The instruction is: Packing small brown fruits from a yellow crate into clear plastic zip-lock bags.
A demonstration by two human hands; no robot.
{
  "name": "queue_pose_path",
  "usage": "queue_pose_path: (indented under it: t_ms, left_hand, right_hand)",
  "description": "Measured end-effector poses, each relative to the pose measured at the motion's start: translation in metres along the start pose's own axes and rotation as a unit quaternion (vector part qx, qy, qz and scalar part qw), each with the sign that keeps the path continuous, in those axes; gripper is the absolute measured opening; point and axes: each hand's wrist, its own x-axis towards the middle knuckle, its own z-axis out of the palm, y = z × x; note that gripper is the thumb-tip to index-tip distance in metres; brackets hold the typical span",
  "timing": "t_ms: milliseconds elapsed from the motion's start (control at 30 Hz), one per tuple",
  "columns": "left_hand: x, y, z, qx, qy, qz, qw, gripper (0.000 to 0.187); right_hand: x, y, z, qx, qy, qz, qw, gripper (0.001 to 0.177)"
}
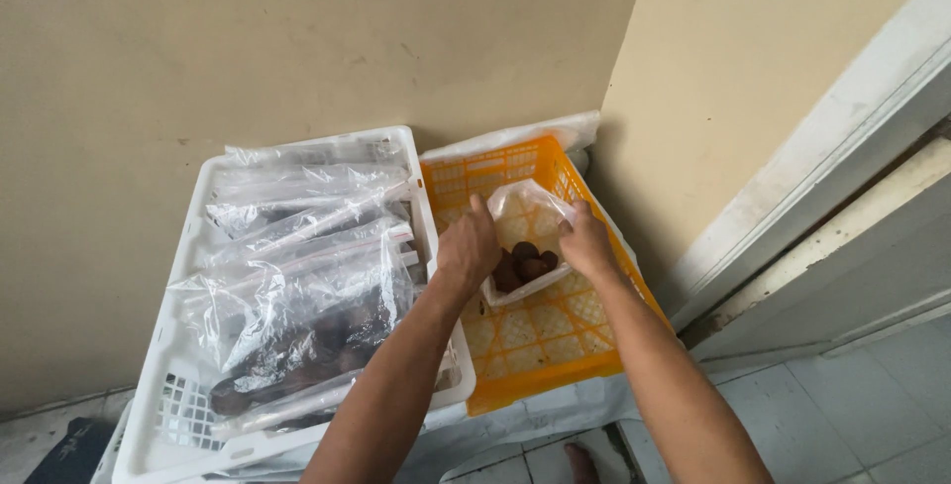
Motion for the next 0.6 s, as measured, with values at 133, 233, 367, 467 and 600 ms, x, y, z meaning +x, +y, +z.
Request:
queue_pose_path:
  t_ms: [133, 233, 367, 467, 600]
  left_hand:
    - [-0.028, 0.0, -0.059, -0.089, 0.089, -0.024, 0.992, 0.025]
    - [-0.014, -0.022, -0.04, -0.017, 0.128, -0.025, 0.991, 0.031]
    - [-0.013, -0.02, -0.014, 0.127, 0.127, 0.03, 0.983, 0.031]
    - [-0.001, -0.026, 0.012, 0.221, 0.116, 0.067, 0.966, 0.021]
    - [0.005, -0.034, 0.029, 0.297, 0.095, 0.071, 0.948, 0.011]
  right_hand:
    - [-0.013, -0.003, 0.007, -0.03, -0.037, -0.003, 0.999, 0.043]
    - [-0.014, -0.011, -0.002, -0.011, -0.038, -0.043, 0.998, 0.04]
    - [0.001, 0.0, -0.012, 0.065, 0.108, -0.019, 0.992, 0.038]
    - [0.0, 0.004, -0.001, 0.061, 0.121, -0.042, 0.99, 0.035]
    - [-0.016, -0.014, 0.013, 0.151, 0.024, -0.147, 0.977, 0.033]
